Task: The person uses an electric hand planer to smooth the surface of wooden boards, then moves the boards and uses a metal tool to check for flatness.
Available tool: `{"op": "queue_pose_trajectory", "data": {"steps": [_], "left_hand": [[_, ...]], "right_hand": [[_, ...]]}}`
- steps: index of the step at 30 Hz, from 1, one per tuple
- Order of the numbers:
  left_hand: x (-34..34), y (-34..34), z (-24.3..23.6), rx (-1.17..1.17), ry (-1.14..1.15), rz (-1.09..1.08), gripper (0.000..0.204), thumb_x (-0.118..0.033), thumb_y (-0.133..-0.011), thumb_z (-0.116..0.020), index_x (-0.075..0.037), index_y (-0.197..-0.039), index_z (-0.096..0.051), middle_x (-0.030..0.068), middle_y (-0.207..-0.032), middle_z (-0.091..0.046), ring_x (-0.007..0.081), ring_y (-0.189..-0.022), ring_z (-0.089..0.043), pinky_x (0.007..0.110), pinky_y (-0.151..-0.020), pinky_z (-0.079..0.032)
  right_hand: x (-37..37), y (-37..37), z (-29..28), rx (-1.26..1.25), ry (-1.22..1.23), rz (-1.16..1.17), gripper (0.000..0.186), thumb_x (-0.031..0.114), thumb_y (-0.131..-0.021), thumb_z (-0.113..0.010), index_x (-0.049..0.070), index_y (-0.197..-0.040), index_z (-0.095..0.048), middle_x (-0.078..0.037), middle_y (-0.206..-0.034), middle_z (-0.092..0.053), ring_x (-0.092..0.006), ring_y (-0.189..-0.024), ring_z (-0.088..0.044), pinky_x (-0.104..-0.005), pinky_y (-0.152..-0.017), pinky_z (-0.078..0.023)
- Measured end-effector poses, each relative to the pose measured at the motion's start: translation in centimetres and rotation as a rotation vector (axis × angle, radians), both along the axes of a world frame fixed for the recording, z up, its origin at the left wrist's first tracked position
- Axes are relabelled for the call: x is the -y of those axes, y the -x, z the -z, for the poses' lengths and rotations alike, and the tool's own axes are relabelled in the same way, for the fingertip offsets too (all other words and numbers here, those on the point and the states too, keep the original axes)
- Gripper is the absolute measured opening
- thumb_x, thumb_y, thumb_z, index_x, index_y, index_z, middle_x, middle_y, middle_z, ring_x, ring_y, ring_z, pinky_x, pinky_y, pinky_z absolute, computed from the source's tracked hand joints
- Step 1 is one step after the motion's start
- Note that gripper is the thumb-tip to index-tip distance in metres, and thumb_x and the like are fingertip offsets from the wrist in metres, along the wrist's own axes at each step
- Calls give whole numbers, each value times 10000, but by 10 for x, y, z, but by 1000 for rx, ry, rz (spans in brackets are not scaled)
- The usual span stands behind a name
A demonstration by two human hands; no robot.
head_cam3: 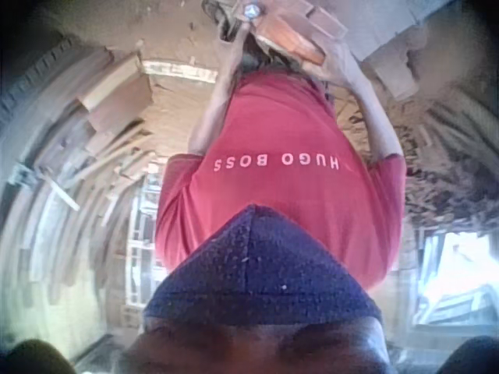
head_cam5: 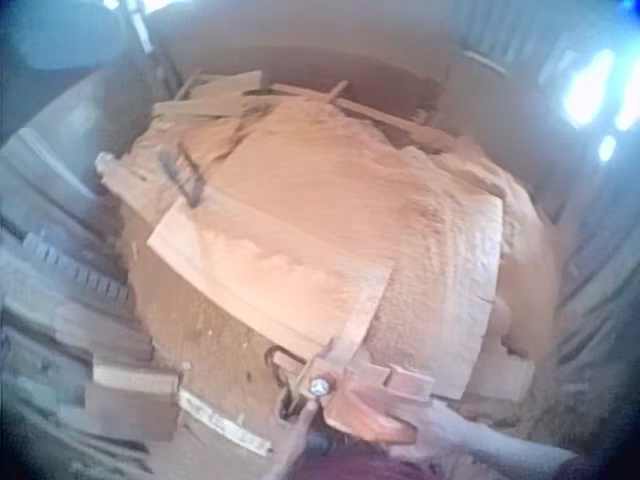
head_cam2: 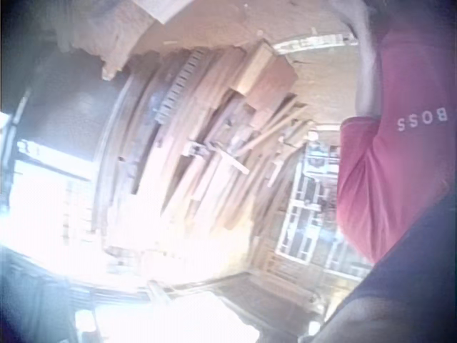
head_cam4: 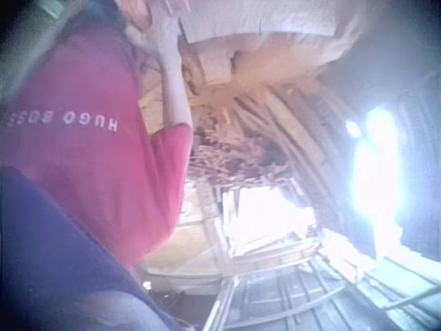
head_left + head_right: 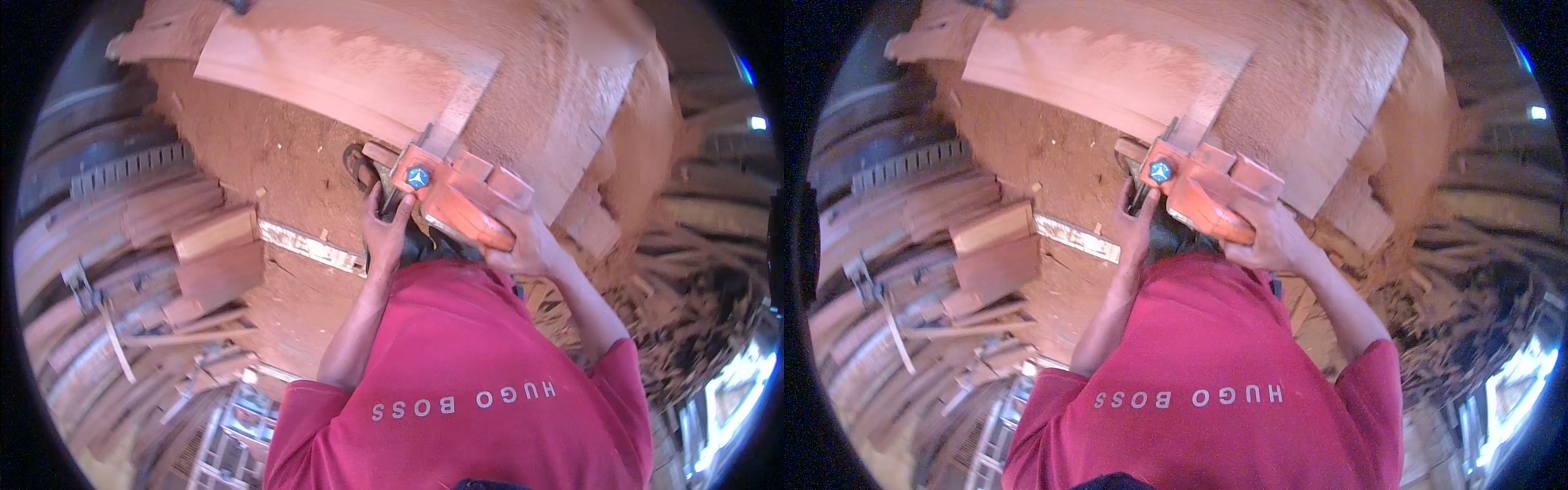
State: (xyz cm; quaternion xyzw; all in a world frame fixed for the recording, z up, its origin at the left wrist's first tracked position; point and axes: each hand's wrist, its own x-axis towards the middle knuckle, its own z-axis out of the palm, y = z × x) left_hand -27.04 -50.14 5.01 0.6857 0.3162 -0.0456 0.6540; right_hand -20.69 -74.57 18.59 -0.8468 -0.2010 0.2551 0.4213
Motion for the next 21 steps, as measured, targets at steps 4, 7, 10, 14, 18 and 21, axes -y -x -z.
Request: {"op": "queue_pose_trajectory", "data": {"steps": [4,7,10,14,18,21], "left_hand": [[-4,5,8,43,-42,-142,771,-303,-835,-805,102,-1387,-451,208,-1338,-512,267,-1210,-526,368,-1046,-412],[-14,-9,13,52,-113,-213,859,-365,-785,-833,70,-1412,-439,205,-1352,-469,307,-1282,-468,391,-1090,-371],[-28,-30,12,87,-219,-147,903,-376,-736,-862,58,-1409,-446,199,-1336,-462,322,-1279,-452,397,-1093,-357],[-40,-48,23,69,-301,-145,988,-446,-672,-889,59,-1402,-454,198,-1269,-458,342,-1231,-442,416,-1078,-359],[-97,-82,11,13,-281,-170,1017,-512,-649,-885,78,-1374,-484,203,-1231,-460,343,-1219,-437,421,-1057,-373],[-156,-114,17,7,-272,-197,997,-488,-646,-894,69,-1371,-496,202,-1240,-462,343,-1217,-439,420,-1061,-375]], "right_hand": [[-17,2,13,-129,7,-63,365,195,-686,-724,28,-972,-571,-195,-860,-595,-411,-849,-603,-476,-741,-483],[-32,4,27,14,80,-88,305,173,-678,-722,24,-874,-542,-197,-813,-575,-409,-784,-604,-460,-691,-483],[-45,-7,34,-69,90,32,360,156,-662,-732,16,-961,-591,-201,-829,-614,-413,-780,-636,-447,-670,-503],[-69,-33,40,40,88,9,466,115,-680,-681,-9,-1128,-633,-167,-749,-665,-337,-712,-712,-369,-615,-526],[-121,-64,45,-79,134,53,521,98,-663,-713,18,-1170,-627,-192,-854,-689,-376,-783,-707,-393,-677,-543],[-174,-96,55,-78,118,43,452,102,-670,-708,14,-1106,-636,-187,-818,-688,-345,-754,-716,-387,-660,-544]]}}
